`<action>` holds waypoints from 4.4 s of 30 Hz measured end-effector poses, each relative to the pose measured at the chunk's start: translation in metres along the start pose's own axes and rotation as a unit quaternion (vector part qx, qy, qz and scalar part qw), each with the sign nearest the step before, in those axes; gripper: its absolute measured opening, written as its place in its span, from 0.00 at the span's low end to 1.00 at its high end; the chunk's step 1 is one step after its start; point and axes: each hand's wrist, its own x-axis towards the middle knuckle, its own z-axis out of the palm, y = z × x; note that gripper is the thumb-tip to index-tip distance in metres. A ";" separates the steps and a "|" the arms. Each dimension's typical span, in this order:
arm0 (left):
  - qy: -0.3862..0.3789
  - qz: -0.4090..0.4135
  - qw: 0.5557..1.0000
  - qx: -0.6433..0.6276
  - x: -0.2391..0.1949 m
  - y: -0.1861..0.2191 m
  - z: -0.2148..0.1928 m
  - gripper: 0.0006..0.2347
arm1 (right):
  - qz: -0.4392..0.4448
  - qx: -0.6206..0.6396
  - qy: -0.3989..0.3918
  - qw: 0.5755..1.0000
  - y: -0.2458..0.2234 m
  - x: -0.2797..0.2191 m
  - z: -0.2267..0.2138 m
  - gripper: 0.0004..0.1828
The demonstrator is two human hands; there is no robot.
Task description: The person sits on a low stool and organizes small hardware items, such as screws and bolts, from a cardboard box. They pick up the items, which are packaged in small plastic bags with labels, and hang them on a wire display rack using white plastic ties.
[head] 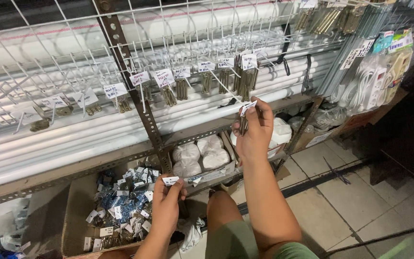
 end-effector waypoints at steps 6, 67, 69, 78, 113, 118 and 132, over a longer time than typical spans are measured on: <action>0.002 0.008 1.000 0.029 -0.003 0.006 0.002 0.08 | -0.025 -0.025 -0.027 0.999 0.024 0.012 -0.010 0.21; 0.010 0.022 0.999 0.028 -0.004 0.010 -0.021 0.08 | 0.083 -0.087 -0.072 0.990 0.061 0.000 0.079 0.04; 0.012 0.013 0.999 0.043 -0.003 0.008 -0.020 0.07 | 0.081 -0.073 -0.071 0.991 0.053 -0.009 0.070 0.03; 0.001 0.021 1.000 0.018 0.001 0.001 -0.017 0.07 | -0.018 -0.004 -0.059 0.998 -0.005 -0.037 0.019 0.04; 0.002 0.010 1.000 0.019 -0.001 -0.002 -0.003 0.09 | 0.046 -0.069 0.030 0.996 -0.019 -0.006 -0.001 0.03; 0.001 0.001 1.000 -0.014 0.003 -0.011 -0.007 0.08 | 0.035 -0.059 0.024 0.997 -0.026 -0.006 0.001 0.03; 0.009 -0.004 1.000 0.012 0.003 -0.007 -0.006 0.06 | 0.055 -0.078 0.038 0.995 -0.017 0.002 0.001 0.07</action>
